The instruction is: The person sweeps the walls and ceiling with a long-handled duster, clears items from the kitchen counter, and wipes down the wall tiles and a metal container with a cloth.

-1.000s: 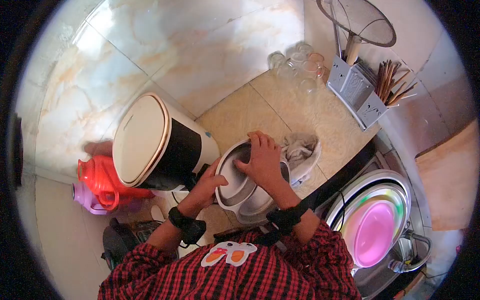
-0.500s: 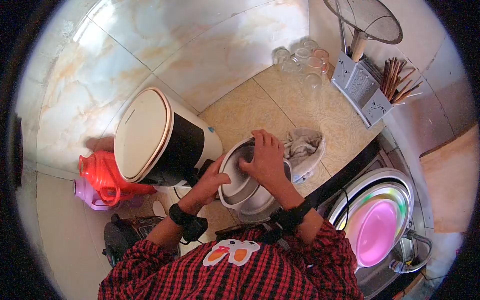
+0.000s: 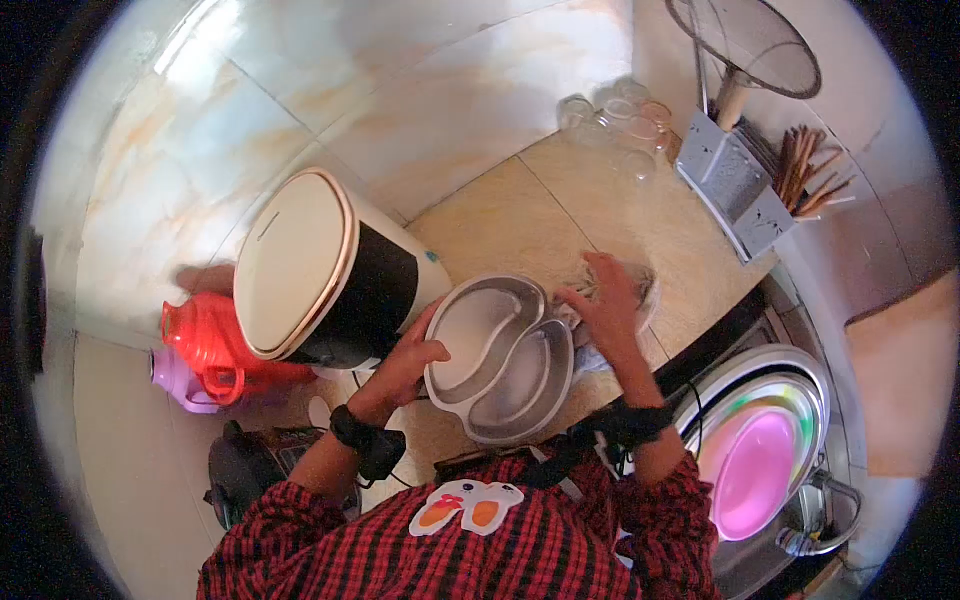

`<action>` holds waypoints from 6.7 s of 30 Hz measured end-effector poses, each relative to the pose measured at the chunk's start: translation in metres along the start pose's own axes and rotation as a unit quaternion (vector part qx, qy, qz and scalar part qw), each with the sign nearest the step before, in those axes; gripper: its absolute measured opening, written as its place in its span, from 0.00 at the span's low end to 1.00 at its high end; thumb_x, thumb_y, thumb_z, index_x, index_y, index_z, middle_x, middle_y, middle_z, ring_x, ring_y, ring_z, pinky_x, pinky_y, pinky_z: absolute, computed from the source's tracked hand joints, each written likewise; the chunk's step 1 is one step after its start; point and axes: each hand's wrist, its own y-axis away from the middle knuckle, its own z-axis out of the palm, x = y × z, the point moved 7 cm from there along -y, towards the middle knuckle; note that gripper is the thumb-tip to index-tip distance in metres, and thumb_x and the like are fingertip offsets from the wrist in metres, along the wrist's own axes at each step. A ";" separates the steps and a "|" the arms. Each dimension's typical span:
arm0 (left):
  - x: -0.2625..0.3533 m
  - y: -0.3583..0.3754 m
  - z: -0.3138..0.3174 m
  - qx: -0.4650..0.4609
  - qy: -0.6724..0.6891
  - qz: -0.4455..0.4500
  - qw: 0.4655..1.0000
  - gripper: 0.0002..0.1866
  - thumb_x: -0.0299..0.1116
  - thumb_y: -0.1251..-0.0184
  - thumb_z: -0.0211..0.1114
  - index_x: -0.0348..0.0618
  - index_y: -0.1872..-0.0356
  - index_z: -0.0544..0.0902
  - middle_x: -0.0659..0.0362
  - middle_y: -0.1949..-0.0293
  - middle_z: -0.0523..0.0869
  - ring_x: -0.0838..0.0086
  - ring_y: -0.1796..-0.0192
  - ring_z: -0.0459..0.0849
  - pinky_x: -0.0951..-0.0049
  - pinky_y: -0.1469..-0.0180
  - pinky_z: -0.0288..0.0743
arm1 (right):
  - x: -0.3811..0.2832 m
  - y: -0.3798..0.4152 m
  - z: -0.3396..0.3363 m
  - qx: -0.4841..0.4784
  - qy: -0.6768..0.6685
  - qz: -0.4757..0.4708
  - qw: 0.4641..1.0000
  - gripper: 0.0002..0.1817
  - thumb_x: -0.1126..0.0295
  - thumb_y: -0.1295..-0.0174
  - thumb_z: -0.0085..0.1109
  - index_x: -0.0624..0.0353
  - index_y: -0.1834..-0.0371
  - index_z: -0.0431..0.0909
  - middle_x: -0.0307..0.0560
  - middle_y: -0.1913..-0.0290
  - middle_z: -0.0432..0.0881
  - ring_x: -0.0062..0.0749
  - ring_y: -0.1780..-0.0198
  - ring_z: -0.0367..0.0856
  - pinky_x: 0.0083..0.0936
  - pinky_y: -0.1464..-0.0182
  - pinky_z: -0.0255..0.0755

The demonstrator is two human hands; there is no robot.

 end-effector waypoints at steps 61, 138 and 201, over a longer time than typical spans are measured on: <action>0.031 0.000 0.030 0.114 -0.235 0.242 0.934 0.34 0.15 0.55 0.48 0.40 0.39 0.67 0.49 0.44 0.75 0.66 0.42 0.73 0.73 0.40 0.62 | -0.077 0.031 0.028 -0.024 -0.085 -0.219 0.972 0.18 0.73 0.45 0.55 0.62 0.50 0.72 0.52 0.49 0.75 0.40 0.49 0.74 0.33 0.47 0.66; 0.133 0.047 0.094 0.070 -0.205 0.463 0.859 0.35 0.13 0.61 0.46 0.35 0.41 0.69 0.52 0.46 0.76 0.73 0.43 0.73 0.76 0.41 0.62 | -0.154 0.008 -0.060 0.204 0.230 -0.156 0.939 0.21 0.70 0.47 0.49 0.61 0.47 0.69 0.48 0.47 0.73 0.38 0.39 0.64 0.46 0.44 0.54; 0.115 -0.004 0.057 0.055 0.040 0.379 0.923 0.19 0.30 0.32 0.51 0.33 0.42 0.71 0.56 0.48 0.77 0.79 0.48 0.73 0.79 0.44 0.63 | -0.148 0.015 -0.027 0.074 -0.014 -0.219 0.973 0.23 0.75 0.50 0.51 0.57 0.47 0.68 0.53 0.59 0.78 0.45 0.54 0.75 0.39 0.46 0.63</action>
